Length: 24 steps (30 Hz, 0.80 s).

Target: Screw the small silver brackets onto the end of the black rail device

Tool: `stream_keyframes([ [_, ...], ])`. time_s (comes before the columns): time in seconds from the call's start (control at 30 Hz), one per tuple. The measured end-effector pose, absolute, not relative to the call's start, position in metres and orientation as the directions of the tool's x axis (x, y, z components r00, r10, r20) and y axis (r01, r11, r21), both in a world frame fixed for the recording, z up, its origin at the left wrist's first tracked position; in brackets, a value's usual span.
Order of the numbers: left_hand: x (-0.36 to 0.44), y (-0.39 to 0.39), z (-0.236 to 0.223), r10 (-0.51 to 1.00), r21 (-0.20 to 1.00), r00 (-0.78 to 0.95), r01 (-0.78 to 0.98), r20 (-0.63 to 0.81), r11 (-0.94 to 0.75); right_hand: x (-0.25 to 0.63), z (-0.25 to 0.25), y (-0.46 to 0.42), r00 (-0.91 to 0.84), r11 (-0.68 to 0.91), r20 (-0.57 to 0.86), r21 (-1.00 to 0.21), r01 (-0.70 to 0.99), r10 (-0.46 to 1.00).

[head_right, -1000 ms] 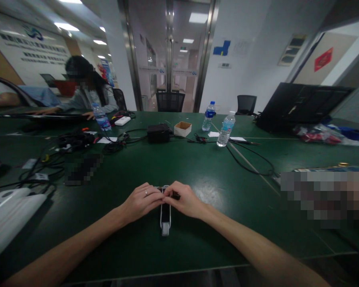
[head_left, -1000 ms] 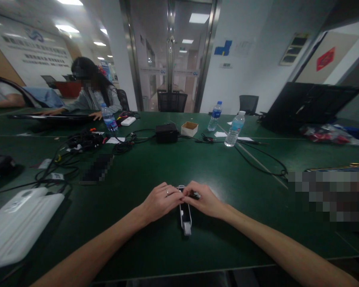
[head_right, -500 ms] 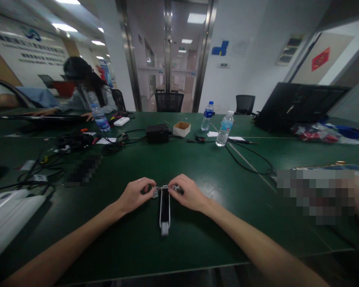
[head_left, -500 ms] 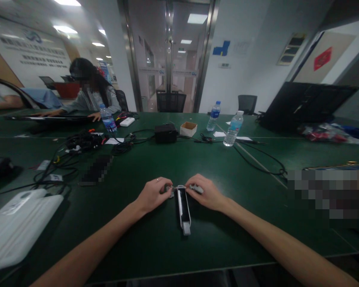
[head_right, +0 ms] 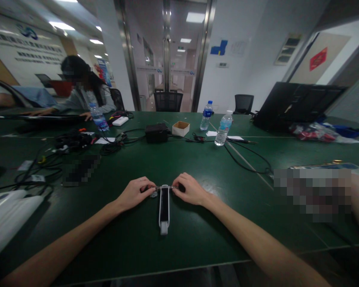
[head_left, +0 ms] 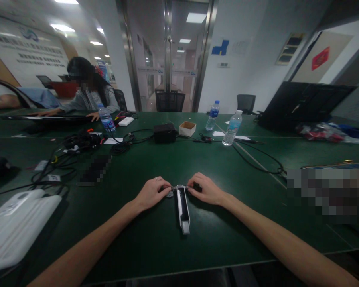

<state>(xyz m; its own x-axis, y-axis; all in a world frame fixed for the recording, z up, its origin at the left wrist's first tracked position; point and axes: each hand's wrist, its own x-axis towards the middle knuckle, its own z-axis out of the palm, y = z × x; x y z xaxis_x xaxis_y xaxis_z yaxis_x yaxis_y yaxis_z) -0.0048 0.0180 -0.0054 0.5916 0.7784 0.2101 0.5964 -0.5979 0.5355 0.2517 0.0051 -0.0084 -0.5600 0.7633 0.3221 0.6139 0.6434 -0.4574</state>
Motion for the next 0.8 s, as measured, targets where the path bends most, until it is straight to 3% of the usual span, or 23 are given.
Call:
stream_keyframes([
  [0.8,-0.0038,0.0207,-0.0089,0.799,0.585,0.560,0.580,0.218,-0.567,0.2518,-0.0084,0.0064,-0.566,0.654,0.332,-0.453,0.606,0.755],
])
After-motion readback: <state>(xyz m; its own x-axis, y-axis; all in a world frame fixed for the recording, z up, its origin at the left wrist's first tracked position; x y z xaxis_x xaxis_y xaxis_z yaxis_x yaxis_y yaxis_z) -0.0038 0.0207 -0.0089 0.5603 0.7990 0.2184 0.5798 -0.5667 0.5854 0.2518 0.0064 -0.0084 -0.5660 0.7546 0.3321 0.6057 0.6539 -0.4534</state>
